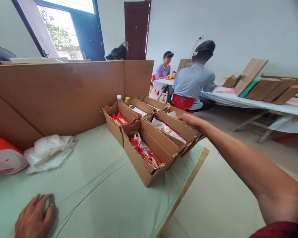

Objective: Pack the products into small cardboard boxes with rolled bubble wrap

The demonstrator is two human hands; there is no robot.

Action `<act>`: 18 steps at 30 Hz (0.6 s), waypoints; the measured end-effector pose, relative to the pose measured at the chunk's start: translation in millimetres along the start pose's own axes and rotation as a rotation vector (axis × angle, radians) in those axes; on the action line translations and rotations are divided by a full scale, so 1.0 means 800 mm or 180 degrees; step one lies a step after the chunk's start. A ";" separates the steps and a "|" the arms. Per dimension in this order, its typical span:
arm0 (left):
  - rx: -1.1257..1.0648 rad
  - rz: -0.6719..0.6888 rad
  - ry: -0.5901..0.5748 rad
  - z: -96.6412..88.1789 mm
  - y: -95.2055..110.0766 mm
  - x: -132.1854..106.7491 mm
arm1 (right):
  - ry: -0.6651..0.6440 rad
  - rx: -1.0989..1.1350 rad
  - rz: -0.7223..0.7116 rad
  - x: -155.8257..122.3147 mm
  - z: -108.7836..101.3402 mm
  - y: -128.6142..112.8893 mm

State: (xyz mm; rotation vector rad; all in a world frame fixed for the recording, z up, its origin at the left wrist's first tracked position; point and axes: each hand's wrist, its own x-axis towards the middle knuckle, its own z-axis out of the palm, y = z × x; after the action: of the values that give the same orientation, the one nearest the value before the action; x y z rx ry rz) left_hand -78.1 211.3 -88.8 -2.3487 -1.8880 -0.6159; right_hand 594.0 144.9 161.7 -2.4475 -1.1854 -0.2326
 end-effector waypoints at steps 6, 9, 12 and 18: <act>-0.1451 0.0308 0.0471 -0.062 0.130 -0.002 | 0.0943 -0.0117 -0.0094 -0.024 -0.078 -0.060; -0.2537 0.0263 -0.0092 -0.106 0.219 -0.001 | 0.0915 0.0460 -0.1265 -0.083 -0.094 -0.136; -0.4255 -0.0172 -0.0907 -0.140 0.300 -0.003 | -0.0124 0.0929 -0.2392 -0.171 -0.068 -0.216; -0.5925 -0.2209 -0.1254 -0.138 0.323 -0.001 | -0.1215 0.1366 -0.3367 -0.191 -0.020 -0.275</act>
State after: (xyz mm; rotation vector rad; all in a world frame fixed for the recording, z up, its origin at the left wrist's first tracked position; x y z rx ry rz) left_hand 137.6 114.3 62.9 -2.0201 -2.8127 -3.3219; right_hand 327.2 151.5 190.3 -1.3377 -2.3152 0.2005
